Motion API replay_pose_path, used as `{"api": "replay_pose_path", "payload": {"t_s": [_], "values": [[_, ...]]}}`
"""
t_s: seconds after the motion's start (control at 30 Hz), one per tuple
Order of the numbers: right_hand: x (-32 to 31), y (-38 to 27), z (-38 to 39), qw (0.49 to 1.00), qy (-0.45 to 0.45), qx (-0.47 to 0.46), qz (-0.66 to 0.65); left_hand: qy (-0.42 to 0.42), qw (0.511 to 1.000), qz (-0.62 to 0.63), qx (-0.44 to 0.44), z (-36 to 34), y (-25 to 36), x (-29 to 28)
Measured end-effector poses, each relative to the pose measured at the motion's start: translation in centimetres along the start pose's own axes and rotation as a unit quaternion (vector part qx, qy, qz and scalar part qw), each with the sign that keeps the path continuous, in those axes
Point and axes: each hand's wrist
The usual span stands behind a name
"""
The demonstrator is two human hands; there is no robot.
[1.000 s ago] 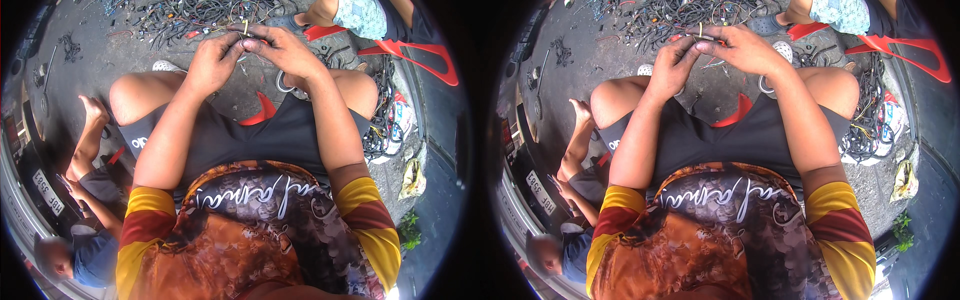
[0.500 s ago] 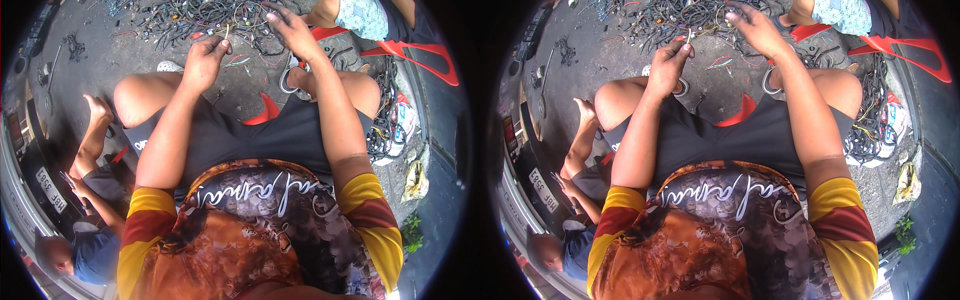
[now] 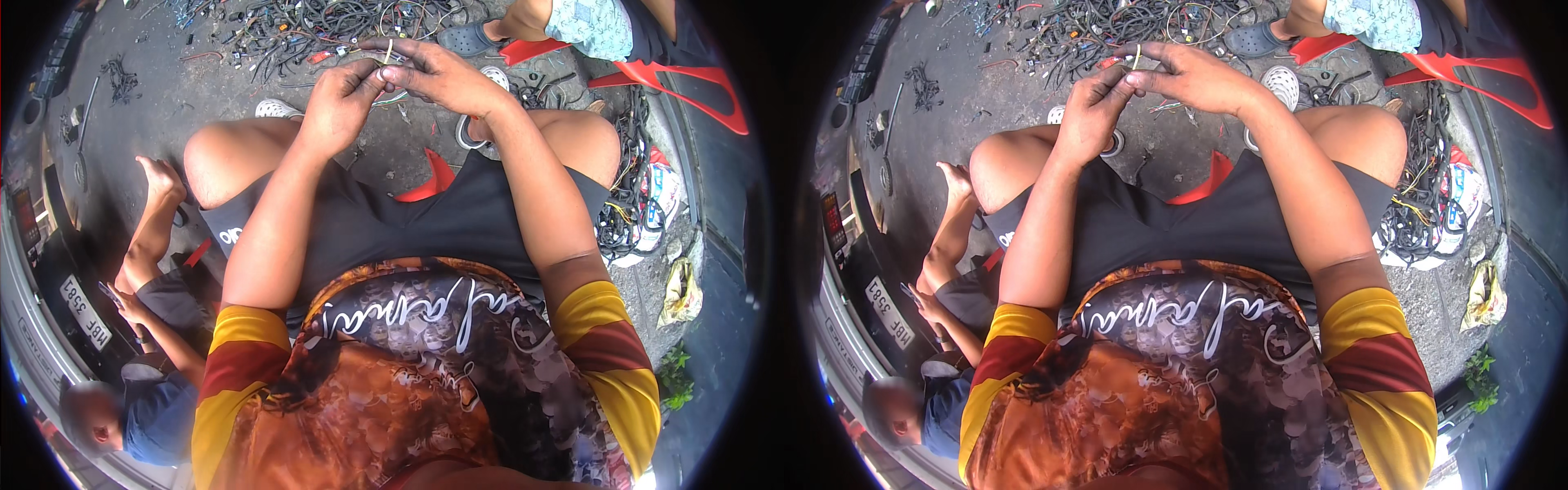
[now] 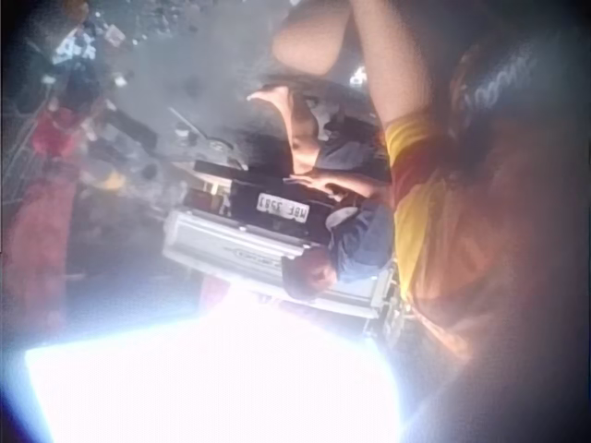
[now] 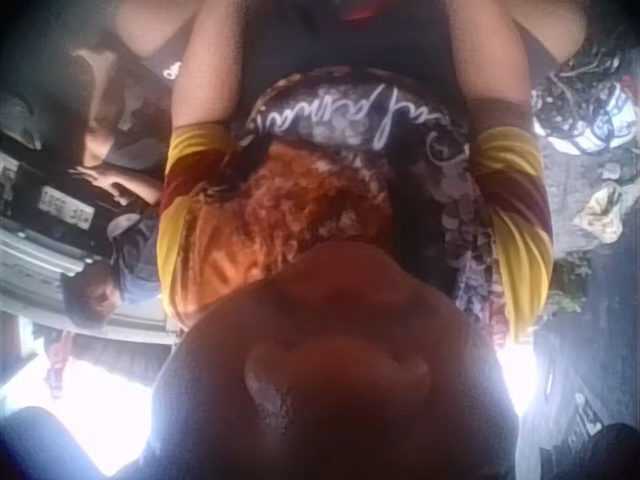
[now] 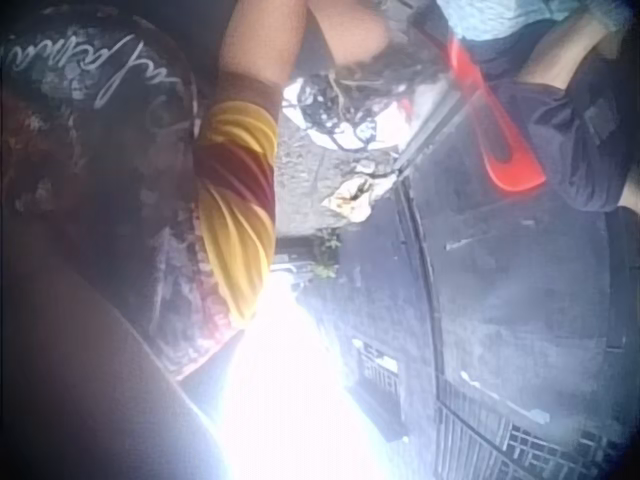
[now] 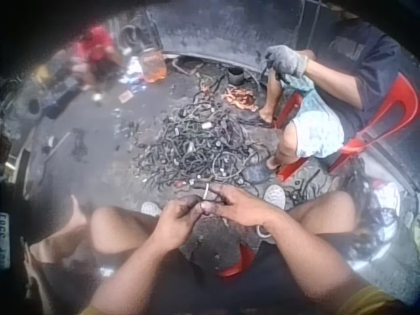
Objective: Stripping and splicing automotive electrical wires for a harness repair.
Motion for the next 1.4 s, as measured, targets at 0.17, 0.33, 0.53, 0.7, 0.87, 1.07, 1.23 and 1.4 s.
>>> {"api": "replay_pose_path", "payload": {"t_s": [0.17,0.33,0.53,0.7,0.87,1.07,1.23,1.4], "values": [[0.0,0.2,0.0,1.0,0.005,-0.003,0.007,0.003,1.0,-0.013,0.008,0.1,0.2,0.1],[0.3,-0.8,0.3,0.998,-0.007,-0.066,0.009,0.001,0.999,-0.042,0.002,0.1,0.0,0.0],[0.0,0.1,0.2,0.999,0.006,-0.046,0.014,-0.004,0.999,-0.039,0.0,0.0,0.2,0.0],[-0.1,0.4,0.1,0.998,0.01,-0.022,0.06,-0.003,0.999,-0.034,0.001,0.1,0.2,0.0],[0.1,0.3,0.0,0.999,0.0,-0.031,0.028,0.002,0.999,-0.041,-0.001,0.1,0.0,0.1],[0.2,0.7,0.0,0.998,0.016,-0.064,-0.003,0.002,0.999,-0.052,0.005,0.0,0.0,0.2],[0.1,0.8,-0.1,0.997,0.022,-0.043,0.062,0.012,0.999,-0.051,0.005,0.1,0.5,0.3],[0.4,1.2,-1.1,0.996,0.054,-0.002,0.072,0.064,0.996,-0.064,-0.002,-0.3,-1.9,1.1]]}}
Point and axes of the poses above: each hand's wrist, its own z-axis away from the middle knuckle, its own x-axis out of the palm, y = z × x, and after that the axes turned 10 degrees about -z, right-handed
